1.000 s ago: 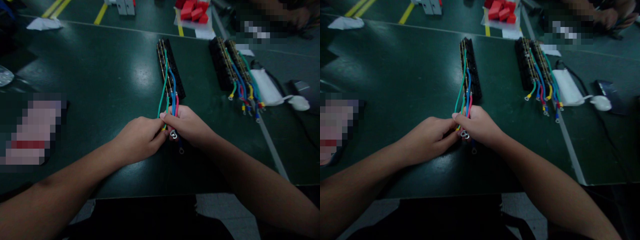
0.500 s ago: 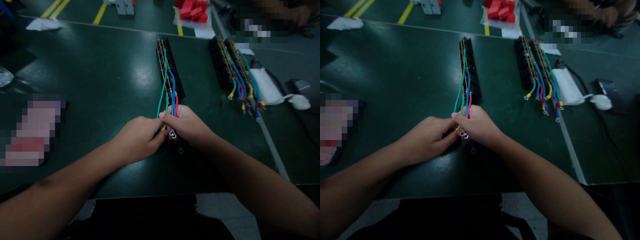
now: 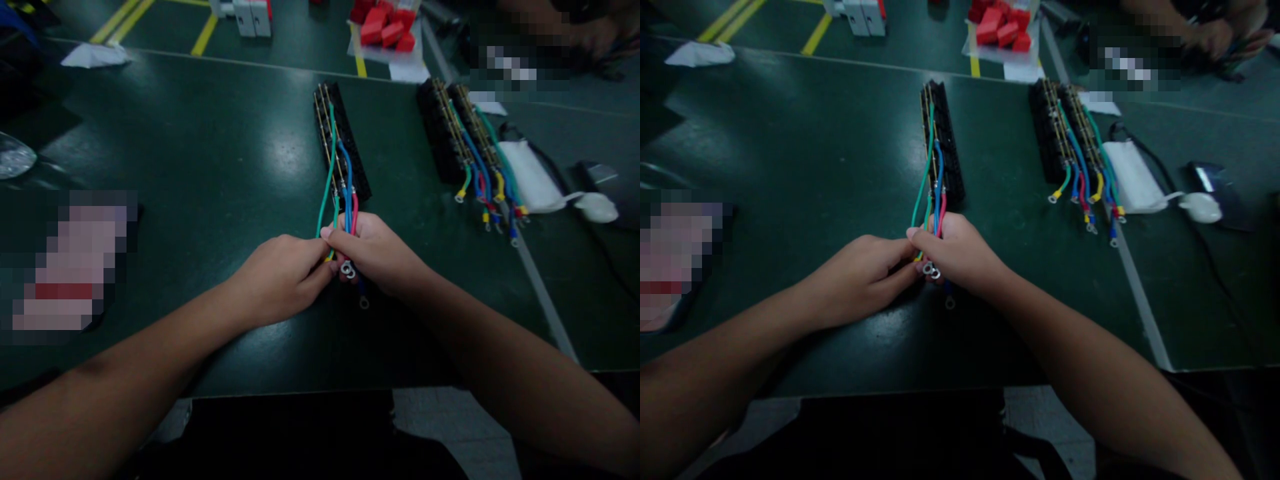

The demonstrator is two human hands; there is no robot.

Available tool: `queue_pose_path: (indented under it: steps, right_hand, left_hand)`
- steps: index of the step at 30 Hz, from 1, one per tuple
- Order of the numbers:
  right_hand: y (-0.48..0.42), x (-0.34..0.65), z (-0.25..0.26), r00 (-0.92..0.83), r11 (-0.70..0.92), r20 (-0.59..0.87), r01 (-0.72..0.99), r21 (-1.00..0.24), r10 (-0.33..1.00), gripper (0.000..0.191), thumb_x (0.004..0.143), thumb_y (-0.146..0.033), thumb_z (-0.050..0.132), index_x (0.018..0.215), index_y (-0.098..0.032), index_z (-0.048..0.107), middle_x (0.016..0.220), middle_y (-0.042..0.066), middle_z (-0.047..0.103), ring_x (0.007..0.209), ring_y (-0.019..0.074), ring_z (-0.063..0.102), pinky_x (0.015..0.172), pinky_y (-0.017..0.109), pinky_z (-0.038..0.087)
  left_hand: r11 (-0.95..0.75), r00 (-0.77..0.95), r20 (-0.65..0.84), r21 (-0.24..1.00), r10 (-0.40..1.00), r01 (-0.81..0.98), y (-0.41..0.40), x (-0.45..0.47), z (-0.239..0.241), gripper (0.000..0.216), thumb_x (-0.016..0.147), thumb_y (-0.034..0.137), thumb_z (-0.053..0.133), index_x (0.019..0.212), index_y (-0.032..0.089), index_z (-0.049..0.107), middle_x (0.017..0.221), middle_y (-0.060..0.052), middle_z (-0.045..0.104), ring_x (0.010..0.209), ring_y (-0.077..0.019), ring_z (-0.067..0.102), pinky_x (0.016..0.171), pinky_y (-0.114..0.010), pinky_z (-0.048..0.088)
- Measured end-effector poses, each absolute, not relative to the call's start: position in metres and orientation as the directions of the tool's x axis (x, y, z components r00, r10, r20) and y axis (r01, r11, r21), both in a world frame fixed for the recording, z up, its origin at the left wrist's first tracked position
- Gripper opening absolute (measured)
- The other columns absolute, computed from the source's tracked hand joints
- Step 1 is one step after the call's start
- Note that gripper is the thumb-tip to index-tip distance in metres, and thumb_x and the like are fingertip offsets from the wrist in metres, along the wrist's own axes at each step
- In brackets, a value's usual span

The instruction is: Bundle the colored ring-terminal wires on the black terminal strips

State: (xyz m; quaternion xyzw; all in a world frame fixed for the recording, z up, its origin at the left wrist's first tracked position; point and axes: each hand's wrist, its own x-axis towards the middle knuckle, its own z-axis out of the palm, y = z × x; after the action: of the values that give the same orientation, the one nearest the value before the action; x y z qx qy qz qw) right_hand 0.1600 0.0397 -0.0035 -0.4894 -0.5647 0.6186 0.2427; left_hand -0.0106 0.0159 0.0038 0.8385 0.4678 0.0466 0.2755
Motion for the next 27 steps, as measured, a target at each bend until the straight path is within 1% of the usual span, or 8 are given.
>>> queue_pose_path:
  steps: [7, 11, 20, 24, 27]
  right_hand:
    - [0.0387, 0.1582, -0.0001, -0.372, -0.285, -0.360, 0.243, -0.927, 0.855, 0.032, 0.099, -0.019, 0.056, 0.067, -0.019, 0.050, 0.049, -0.004, 0.052, 0.039, 0.0080, 0.050, 0.038, 0.018, 0.041]
    - [0.0386, 0.1582, 0.0004, -0.385, -0.268, -0.348, 0.247, -0.931, 0.855, 0.032, 0.099, -0.019, 0.056, 0.067, -0.018, 0.051, 0.049, -0.004, 0.053, 0.039, 0.0077, 0.049, 0.038, 0.017, 0.040]
    - [0.0393, 0.1582, -0.0016, -0.380, -0.265, -0.342, 0.241, -0.934, 0.860, 0.031, 0.099, -0.019, 0.056, 0.068, -0.019, 0.052, 0.051, -0.004, 0.053, 0.041, 0.0085, 0.050, 0.039, 0.018, 0.041]
    - [0.0390, 0.1589, -0.0013, -0.384, -0.235, -0.321, 0.253, -0.938, 0.866, 0.032, 0.098, -0.019, 0.056, 0.067, -0.019, 0.051, 0.052, -0.003, 0.053, 0.042, 0.0085, 0.050, 0.039, 0.019, 0.040]
    - [0.0388, 0.1593, -0.0012, -0.379, -0.239, -0.333, 0.273, -0.932, 0.864, 0.032, 0.098, -0.020, 0.056, 0.067, -0.018, 0.051, 0.053, -0.003, 0.052, 0.043, 0.0084, 0.050, 0.040, 0.018, 0.040]
  left_hand:
    - [-0.395, 0.552, -0.208, 0.506, 0.807, 0.767, 0.0167, -0.0092, 0.0046, 0.032, 0.104, 0.036, 0.041, 0.096, 0.018, 0.066, 0.085, -0.005, 0.073, 0.070, -0.0179, 0.065, 0.065, -0.031, 0.040]
    - [-0.397, 0.557, -0.204, 0.513, 0.805, 0.761, 0.0163, -0.0088, 0.0040, 0.032, 0.104, 0.036, 0.040, 0.096, 0.018, 0.065, 0.085, -0.006, 0.072, 0.071, -0.0187, 0.065, 0.066, -0.032, 0.039]
    - [-0.379, 0.560, -0.189, 0.561, 0.807, 0.736, 0.0170, -0.0097, 0.0061, 0.029, 0.102, 0.034, 0.042, 0.093, 0.018, 0.065, 0.082, -0.004, 0.070, 0.068, -0.0165, 0.061, 0.065, -0.031, 0.038]
    - [-0.361, 0.555, -0.193, 0.583, 0.809, 0.728, 0.0172, -0.0095, 0.0062, 0.030, 0.101, 0.033, 0.042, 0.092, 0.018, 0.066, 0.081, -0.003, 0.070, 0.068, -0.0163, 0.062, 0.066, -0.030, 0.039]
    - [-0.360, 0.556, -0.188, 0.590, 0.810, 0.723, 0.0170, -0.0096, 0.0063, 0.030, 0.101, 0.033, 0.041, 0.091, 0.018, 0.065, 0.081, -0.004, 0.070, 0.069, -0.0165, 0.063, 0.066, -0.030, 0.040]
